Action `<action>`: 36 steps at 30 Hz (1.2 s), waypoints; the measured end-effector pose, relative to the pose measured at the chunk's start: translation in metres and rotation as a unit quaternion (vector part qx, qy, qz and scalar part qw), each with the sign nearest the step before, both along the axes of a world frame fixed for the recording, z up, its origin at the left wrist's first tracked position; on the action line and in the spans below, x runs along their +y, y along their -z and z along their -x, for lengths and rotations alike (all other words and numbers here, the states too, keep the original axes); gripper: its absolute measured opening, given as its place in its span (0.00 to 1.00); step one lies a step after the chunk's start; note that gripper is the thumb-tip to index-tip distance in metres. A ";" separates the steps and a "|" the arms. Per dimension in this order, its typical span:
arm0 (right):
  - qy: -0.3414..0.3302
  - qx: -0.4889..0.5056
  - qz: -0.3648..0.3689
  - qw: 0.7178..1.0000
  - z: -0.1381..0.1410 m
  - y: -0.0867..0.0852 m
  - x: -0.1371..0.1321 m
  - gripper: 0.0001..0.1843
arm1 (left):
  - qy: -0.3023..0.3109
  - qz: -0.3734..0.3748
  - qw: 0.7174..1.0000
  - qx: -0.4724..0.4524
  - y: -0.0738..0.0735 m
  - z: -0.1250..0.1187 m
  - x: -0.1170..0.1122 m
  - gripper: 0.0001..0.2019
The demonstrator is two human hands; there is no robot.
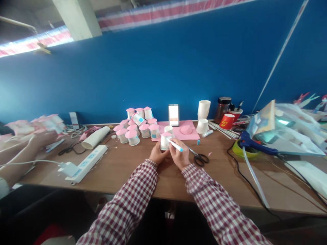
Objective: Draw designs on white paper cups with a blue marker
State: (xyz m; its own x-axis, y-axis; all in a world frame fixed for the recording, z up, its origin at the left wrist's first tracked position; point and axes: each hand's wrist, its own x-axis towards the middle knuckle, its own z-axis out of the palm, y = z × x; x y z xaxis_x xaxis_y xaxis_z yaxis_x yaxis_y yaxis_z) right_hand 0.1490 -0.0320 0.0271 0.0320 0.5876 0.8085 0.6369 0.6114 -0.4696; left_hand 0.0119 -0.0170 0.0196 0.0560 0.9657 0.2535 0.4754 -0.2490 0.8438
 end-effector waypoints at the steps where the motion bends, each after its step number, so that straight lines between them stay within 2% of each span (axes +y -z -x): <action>1: 0.000 0.000 -0.001 1.000 0.000 0.000 0.000 0.13 | 0.001 0.000 1.000 0.000 0.000 0.000 0.000 0.27; 13: 0.000 -0.002 0.005 1.000 0.000 0.000 0.000 0.12 | -0.002 -0.010 1.000 0.007 0.002 0.000 0.002 0.26; 25: 0.002 -0.004 -0.002 1.000 0.000 0.000 0.000 0.13 | -0.007 0.011 1.000 -0.012 0.000 0.000 0.001 0.27; 36: 0.001 0.011 0.006 1.000 0.000 -0.002 -0.002 0.12 | -0.006 -0.009 1.000 -0.009 0.003 0.001 0.001 0.26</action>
State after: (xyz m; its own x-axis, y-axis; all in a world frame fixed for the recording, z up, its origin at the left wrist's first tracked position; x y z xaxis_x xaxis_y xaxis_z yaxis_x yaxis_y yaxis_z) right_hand 0.1490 -0.0341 0.0290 0.0505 0.5966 0.8010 0.6277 0.6048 -0.4901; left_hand 0.0110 -0.0157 0.0166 0.0395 0.9618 0.2709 0.4633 -0.2578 0.8479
